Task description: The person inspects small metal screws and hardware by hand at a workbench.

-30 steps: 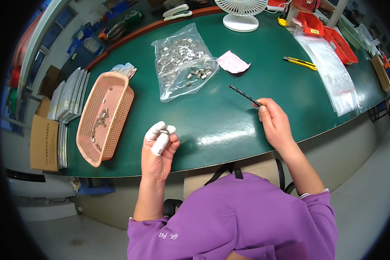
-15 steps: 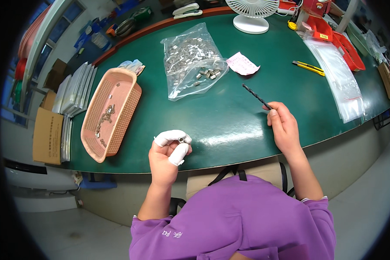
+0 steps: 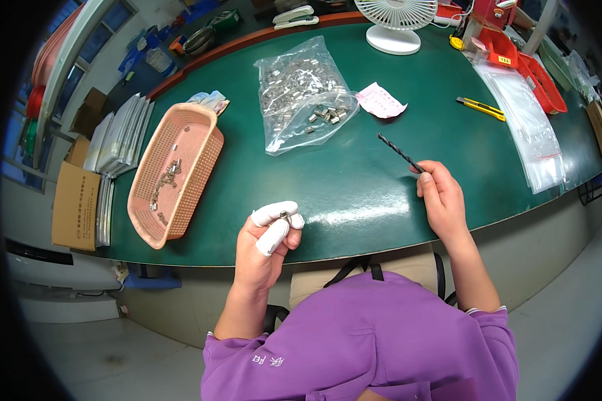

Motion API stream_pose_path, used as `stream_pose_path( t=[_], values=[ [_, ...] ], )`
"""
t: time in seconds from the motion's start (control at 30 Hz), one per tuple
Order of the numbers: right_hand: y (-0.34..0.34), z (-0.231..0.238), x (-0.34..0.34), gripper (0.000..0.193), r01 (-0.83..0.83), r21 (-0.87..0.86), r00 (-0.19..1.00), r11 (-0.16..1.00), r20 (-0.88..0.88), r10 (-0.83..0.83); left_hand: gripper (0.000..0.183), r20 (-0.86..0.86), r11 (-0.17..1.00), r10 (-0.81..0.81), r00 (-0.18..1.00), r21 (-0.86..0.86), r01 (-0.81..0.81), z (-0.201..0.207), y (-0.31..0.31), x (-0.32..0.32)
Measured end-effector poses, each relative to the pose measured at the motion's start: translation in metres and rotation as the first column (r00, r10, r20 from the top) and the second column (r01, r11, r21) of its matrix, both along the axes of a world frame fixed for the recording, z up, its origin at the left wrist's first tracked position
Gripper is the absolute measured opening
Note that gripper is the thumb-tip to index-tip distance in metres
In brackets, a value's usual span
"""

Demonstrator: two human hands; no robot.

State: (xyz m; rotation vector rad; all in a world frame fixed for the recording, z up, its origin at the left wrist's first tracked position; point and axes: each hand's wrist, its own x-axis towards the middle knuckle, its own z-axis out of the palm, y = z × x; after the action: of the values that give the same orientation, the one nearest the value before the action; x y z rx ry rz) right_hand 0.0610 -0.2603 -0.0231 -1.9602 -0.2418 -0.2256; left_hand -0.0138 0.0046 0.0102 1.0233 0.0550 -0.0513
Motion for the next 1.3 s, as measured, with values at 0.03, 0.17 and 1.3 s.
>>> stream_pose_path(
  t=[0.03, 0.17, 1.3],
  values=[
    [0.001, 0.0, 0.0, 0.016, -0.002, 0.007, 1.0, 1.0, 0.005, 0.002, 0.023, -0.002, 1.0, 0.002, 1.0, -0.009, -0.002, 0.0, 0.0, 0.0],
    [0.0, 0.0, 0.0, 0.016, -0.013, -0.018, 1.0, 1.0, 0.01, 0.014, 0.024, 0.112, 0.966, 0.183, 0.977, 0.164, -0.2, 0.003, 0.013, 0.002],
    [-0.007, 0.006, 0.001, 0.016, -0.074, 0.1, 0.995, 0.992, -0.052, 0.08, 0.008, 0.381, -0.053, -0.226, 0.897, 0.914, -0.401, -0.011, -0.006, 0.136]
  ],
)
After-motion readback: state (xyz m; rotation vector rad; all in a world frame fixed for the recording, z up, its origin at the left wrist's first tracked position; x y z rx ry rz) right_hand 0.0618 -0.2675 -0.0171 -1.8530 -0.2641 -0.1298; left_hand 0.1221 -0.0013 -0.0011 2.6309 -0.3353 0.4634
